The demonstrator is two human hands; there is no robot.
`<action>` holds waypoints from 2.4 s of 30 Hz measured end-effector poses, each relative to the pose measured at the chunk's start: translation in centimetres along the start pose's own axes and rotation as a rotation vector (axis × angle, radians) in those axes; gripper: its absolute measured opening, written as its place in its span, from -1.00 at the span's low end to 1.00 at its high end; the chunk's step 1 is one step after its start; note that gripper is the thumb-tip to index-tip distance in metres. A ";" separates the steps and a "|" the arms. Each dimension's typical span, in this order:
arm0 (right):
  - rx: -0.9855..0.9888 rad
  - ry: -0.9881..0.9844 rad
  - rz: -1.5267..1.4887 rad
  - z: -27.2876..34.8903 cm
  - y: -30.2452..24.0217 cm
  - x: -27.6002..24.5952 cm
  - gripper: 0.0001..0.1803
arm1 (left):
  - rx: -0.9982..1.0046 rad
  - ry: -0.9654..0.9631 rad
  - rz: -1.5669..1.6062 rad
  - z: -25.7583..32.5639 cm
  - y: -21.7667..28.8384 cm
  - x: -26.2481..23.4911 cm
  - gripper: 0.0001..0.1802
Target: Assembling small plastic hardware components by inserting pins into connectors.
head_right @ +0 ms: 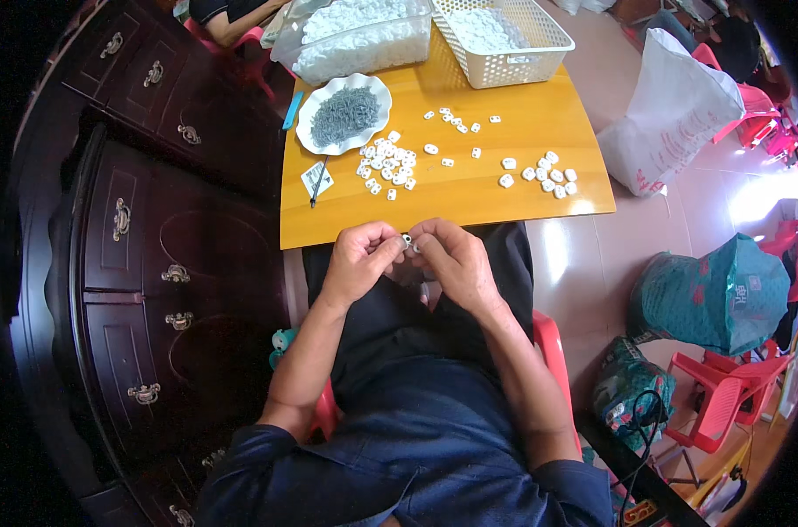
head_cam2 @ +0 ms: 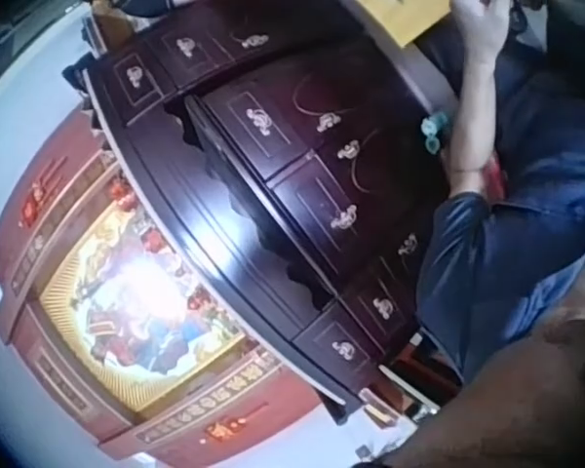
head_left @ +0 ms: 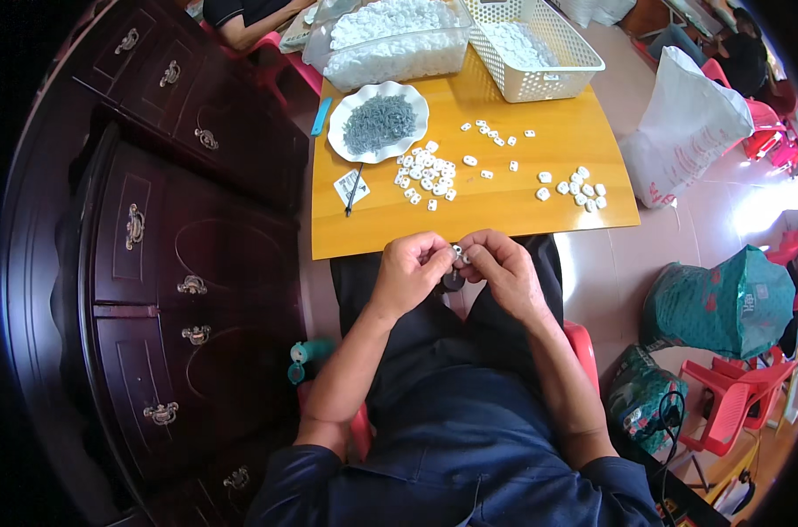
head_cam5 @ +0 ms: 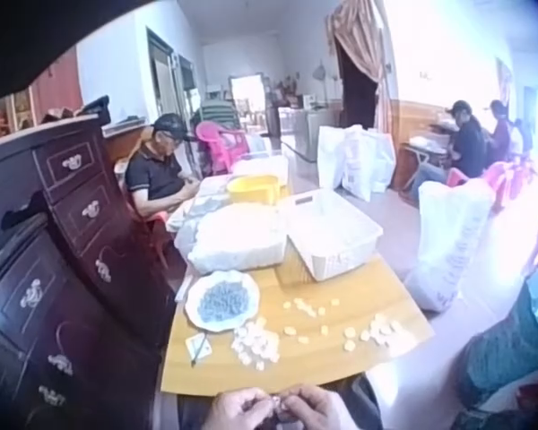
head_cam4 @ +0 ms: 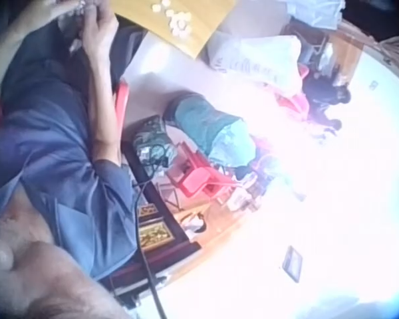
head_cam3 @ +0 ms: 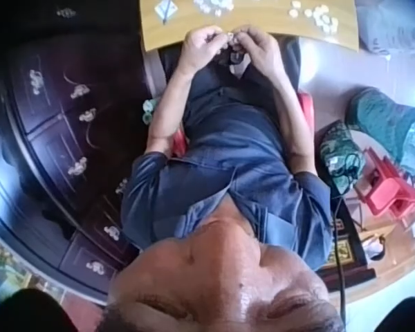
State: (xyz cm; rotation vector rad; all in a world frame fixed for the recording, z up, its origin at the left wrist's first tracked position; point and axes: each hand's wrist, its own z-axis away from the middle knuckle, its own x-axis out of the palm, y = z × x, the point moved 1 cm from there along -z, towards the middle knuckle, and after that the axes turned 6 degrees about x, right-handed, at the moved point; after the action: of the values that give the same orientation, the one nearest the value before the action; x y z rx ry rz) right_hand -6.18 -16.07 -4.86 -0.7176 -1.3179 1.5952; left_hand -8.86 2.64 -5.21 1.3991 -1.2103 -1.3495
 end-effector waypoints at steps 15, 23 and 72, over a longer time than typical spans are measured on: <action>-0.001 -0.040 -0.206 3.1 1.2 0.1 -0.80 | 0.106 0.216 -0.068 3.4 2.5 1.4 -0.90; -0.079 -0.082 -0.200 4.9 1.2 -0.7 -0.83 | 0.178 0.206 -0.115 5.2 5.3 2.3 -0.87; -0.141 -0.128 0.026 6.8 1.3 -0.1 -0.87 | 0.186 0.043 -0.327 7.9 6.7 2.5 -0.86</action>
State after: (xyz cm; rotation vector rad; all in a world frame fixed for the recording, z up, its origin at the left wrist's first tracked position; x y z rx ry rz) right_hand -12.37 -19.06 -4.34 -0.7311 -1.5320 1.6023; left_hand -17.45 -0.72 0.19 1.8103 -1.1360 -1.4441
